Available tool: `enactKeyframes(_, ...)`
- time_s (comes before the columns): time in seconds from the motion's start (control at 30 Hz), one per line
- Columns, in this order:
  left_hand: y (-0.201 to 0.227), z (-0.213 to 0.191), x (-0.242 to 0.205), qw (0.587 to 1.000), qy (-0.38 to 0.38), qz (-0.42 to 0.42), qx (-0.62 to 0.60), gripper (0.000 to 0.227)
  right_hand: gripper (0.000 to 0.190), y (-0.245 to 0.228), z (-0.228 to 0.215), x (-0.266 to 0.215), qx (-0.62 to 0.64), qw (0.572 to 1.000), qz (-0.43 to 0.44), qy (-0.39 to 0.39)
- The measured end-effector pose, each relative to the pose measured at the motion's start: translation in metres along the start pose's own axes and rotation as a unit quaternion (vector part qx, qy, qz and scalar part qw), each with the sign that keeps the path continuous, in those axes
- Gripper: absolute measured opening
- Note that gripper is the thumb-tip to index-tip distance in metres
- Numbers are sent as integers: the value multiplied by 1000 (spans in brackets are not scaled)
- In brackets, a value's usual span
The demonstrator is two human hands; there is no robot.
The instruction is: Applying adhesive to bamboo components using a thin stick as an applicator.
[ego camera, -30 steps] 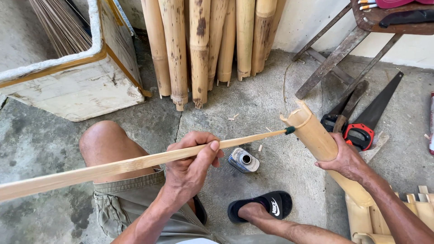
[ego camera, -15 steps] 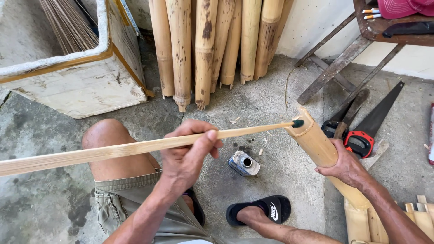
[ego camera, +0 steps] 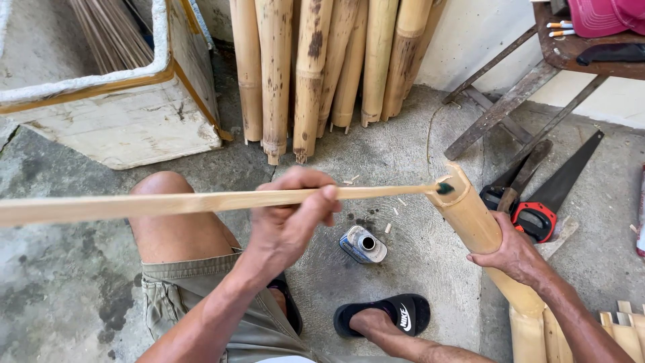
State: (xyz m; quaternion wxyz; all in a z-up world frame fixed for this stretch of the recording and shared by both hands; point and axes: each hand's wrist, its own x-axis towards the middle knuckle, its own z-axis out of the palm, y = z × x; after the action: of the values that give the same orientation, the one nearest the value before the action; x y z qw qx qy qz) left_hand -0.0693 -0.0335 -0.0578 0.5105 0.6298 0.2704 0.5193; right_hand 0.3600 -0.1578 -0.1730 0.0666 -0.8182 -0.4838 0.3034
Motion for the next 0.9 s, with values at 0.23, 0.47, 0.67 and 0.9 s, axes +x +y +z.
enactKeyframes(0.23, 5, 33, 22, 989, -128, -51, 48, 14, 103, -13, -5, 2, 17, 998, -57, -3)
enactKeyframes(0.47, 43, -22, 28, 998, -37, 43, 15, 13, 105, -11, -5, 0, 10, 1000, 5, -27)
enactKeyframes(0.67, 23, 12, 32, 984, -172, -10, 36, 13, 104, -11, -3, 4, -4, 999, -36, -23)
enactKeyframes(0.9, 24, 10, 44, 967, -255, -10, -9, 11, 97, -17, -6, -3, -25, 998, -57, 12)
